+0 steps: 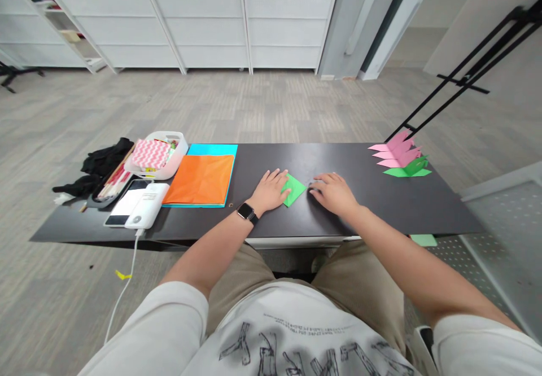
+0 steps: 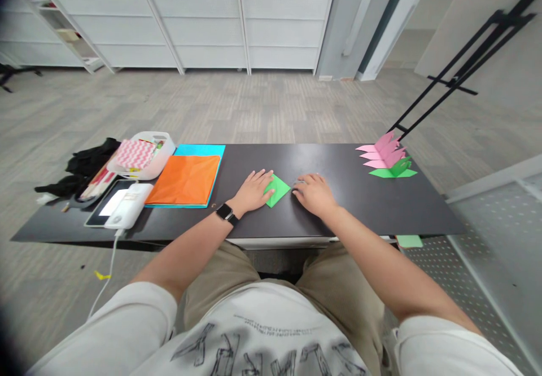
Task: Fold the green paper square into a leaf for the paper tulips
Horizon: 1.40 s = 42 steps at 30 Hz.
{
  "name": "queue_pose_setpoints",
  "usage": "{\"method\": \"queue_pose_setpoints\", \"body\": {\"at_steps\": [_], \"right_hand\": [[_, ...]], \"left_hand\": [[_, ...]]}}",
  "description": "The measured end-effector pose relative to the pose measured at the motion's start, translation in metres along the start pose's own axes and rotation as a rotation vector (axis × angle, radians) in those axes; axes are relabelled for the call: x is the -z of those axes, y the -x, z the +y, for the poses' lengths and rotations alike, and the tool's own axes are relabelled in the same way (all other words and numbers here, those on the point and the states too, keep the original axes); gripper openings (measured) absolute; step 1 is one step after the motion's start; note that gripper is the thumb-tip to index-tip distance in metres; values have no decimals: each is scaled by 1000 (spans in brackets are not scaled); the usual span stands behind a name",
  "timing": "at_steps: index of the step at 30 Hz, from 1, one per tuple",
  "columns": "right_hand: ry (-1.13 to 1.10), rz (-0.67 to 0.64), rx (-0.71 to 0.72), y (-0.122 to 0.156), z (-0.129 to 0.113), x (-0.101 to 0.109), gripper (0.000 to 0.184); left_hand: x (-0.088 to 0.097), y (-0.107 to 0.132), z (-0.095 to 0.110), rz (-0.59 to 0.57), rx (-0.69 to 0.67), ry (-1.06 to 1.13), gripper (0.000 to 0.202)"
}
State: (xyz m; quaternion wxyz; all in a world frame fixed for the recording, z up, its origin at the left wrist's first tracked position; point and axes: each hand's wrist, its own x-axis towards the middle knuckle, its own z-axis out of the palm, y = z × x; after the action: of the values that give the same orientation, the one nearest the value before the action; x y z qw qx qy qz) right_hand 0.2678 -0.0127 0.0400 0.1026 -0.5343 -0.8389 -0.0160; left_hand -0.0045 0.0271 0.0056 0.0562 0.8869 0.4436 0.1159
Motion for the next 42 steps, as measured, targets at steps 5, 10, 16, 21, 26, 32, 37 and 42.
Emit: {"method": "queue_pose_setpoints", "body": {"at_steps": [5,10,16,21,26,32,37,42], "right_hand": [[-180,127,-50,-36,-12,-27,35],[-256,150,-50,-60,-27,-62,34],[-264,131,-57,-60,-24,-71,45],[-196,103,-42,-56,-32,-65,45],[-132,82,-73,-54,-40,-61,42],[-137,80,-80,-54,-41,-58,42],[-161,85,-72,-54,-39,-61,42],[-185,91,-75,-55,-37,-62,42]], "left_hand": [[2,1,1,-17,0,5,59],[-1,1,0,-31,9,-11,72],[0,0,1,-53,17,4,95],[4,1,3,-75,12,1,100],[5,3,5,-90,8,-35,100],[10,17,2,-102,-8,-28,91],[18,43,-9,-101,-42,-20,86],[31,70,-23,-144,-73,-25,81]]}}
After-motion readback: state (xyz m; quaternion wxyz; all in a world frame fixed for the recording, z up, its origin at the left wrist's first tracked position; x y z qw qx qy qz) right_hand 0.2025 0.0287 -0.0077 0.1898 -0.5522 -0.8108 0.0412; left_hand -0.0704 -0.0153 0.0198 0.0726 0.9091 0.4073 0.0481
